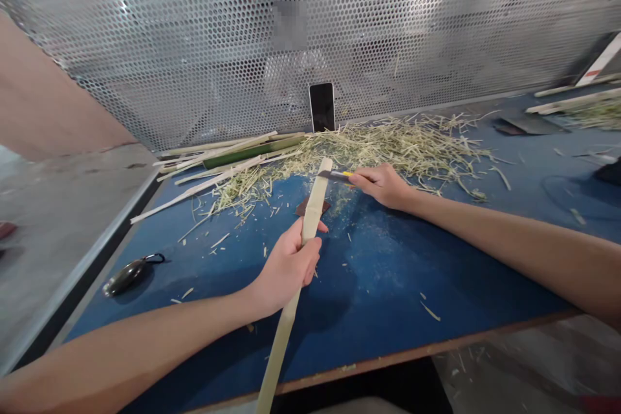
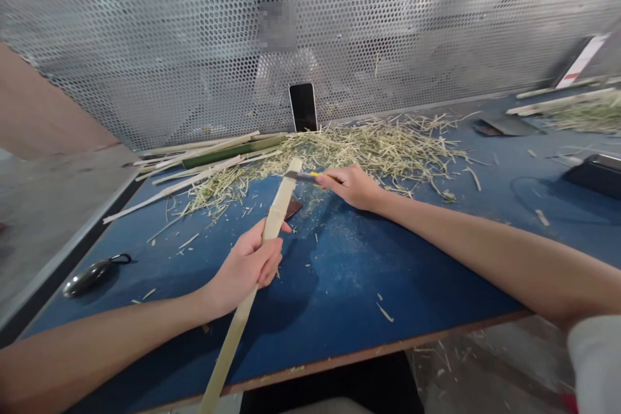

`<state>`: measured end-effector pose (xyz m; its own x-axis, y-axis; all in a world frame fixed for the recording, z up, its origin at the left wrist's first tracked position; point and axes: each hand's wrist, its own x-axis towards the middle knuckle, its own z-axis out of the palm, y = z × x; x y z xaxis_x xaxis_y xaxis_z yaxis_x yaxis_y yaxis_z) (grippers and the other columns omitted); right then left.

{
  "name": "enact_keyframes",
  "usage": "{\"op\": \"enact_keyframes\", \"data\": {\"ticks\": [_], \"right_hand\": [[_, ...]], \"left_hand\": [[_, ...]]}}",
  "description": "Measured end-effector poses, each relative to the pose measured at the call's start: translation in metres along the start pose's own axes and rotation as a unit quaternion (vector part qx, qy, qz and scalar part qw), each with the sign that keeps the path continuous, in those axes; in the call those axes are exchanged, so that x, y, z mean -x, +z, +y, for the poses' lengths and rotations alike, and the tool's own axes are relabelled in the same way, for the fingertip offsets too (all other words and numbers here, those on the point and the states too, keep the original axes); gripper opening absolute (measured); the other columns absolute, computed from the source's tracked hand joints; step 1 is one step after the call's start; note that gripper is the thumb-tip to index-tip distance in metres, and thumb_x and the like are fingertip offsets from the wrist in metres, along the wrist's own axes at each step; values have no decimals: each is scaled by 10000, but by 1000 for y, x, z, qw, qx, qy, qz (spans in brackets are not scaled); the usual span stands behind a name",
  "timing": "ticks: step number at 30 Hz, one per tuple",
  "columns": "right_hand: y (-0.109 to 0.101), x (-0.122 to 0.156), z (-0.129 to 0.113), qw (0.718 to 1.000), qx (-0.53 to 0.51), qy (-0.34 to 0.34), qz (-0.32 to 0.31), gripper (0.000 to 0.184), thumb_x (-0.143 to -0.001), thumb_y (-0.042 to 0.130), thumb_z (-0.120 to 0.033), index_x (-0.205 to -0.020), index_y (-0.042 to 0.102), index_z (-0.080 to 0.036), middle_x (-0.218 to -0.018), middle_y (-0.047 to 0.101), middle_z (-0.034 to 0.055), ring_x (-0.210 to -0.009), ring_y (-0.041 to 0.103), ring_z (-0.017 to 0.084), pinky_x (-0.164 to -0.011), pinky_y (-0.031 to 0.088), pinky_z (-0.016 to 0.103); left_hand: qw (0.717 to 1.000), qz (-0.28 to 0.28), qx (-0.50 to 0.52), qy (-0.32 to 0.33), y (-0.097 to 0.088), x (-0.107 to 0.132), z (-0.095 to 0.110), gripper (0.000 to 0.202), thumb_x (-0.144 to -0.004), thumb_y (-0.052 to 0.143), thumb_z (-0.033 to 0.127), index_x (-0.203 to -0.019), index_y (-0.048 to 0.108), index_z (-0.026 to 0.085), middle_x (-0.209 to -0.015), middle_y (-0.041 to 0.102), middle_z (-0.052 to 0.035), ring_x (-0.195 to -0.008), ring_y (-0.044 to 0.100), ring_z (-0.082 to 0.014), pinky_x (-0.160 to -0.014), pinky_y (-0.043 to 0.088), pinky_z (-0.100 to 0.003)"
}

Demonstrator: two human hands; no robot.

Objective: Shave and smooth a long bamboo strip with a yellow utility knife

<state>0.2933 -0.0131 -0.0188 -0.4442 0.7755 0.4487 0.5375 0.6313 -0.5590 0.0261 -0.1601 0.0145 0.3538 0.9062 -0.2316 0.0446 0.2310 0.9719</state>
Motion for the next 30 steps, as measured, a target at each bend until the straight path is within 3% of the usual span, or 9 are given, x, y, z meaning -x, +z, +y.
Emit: {"op": "enact_keyframes", "data": {"ticks": [3, 10, 17, 20, 24, 28, 30], "right_hand": [[-1, 0, 0, 1000, -5, -15, -21, 602, -1046, 538, -696, -722, 671, -206, -542, 452, -38, -536, 398, 122, -561, 272, 318], [1, 0, 0, 1000, -6, 9, 5, 598, -952, 656, -740, -699, 668, -199, -539, 446, -38, -534, 363, 114, -531, 239, 319], [1, -1, -2, 997, 19, 44, 67, 660, -988, 579, -761, -646, 597, -198, -544, 445, -16, -544, 388, 125, -537, 250, 329], [0, 0, -2, 999, 7, 16, 38, 664, -990, 572, -764, -627, 552, -209, -534, 422, -25, -533, 371, 119, -534, 253, 324], [2, 1, 0, 1000, 4, -20, -10, 615, -995, 597, -735, -680, 610, -207, -545, 460, -28, -536, 384, 117, -543, 268, 316], [2, -2, 2, 995, 21, 59, 73, 664, -992, 583, -764, -651, 608, -195, -548, 461, -12, -548, 393, 124, -539, 258, 325], [1, -3, 2, 994, 8, 62, 87, 675, -993, 567, -775, -654, 617, -194, -552, 476, -8, -538, 397, 124, -534, 261, 326]], "left_hand": [[1000, 4, 0, -3, 0, 0, 0, 185, -1009, 549, 313, -1169, 504, 232, -459, 404, 143, -390, 318, -78, -451, 313, -198], [1000, 3, 4, -6, 1, 0, -1, 194, -997, 558, 307, -1166, 501, 232, -460, 393, 144, -389, 314, -80, -440, 305, -202], [1000, 4, 2, 1, 0, 1, 0, 203, -1010, 556, 327, -1177, 503, 225, -467, 404, 140, -401, 321, -80, -448, 322, -205], [1000, 2, -3, 2, 0, 1, 0, 209, -1008, 559, 329, -1179, 509, 220, -473, 405, 140, -399, 330, -80, -448, 328, -210], [1000, 2, 2, -1, 0, 0, -1, 210, -1004, 561, 324, -1180, 506, 223, -476, 411, 138, -398, 332, -78, -441, 316, -204], [1000, 3, 13, -1, -1, 0, -2, 204, -1000, 560, 322, -1171, 500, 230, -465, 383, 145, -396, 290, -78, -420, 281, -201], [1000, -2, 11, 1, 0, 0, -1, 200, -1000, 560, 324, -1167, 503, 229, -468, 384, 144, -395, 291, -78, -420, 284, -203]]}}
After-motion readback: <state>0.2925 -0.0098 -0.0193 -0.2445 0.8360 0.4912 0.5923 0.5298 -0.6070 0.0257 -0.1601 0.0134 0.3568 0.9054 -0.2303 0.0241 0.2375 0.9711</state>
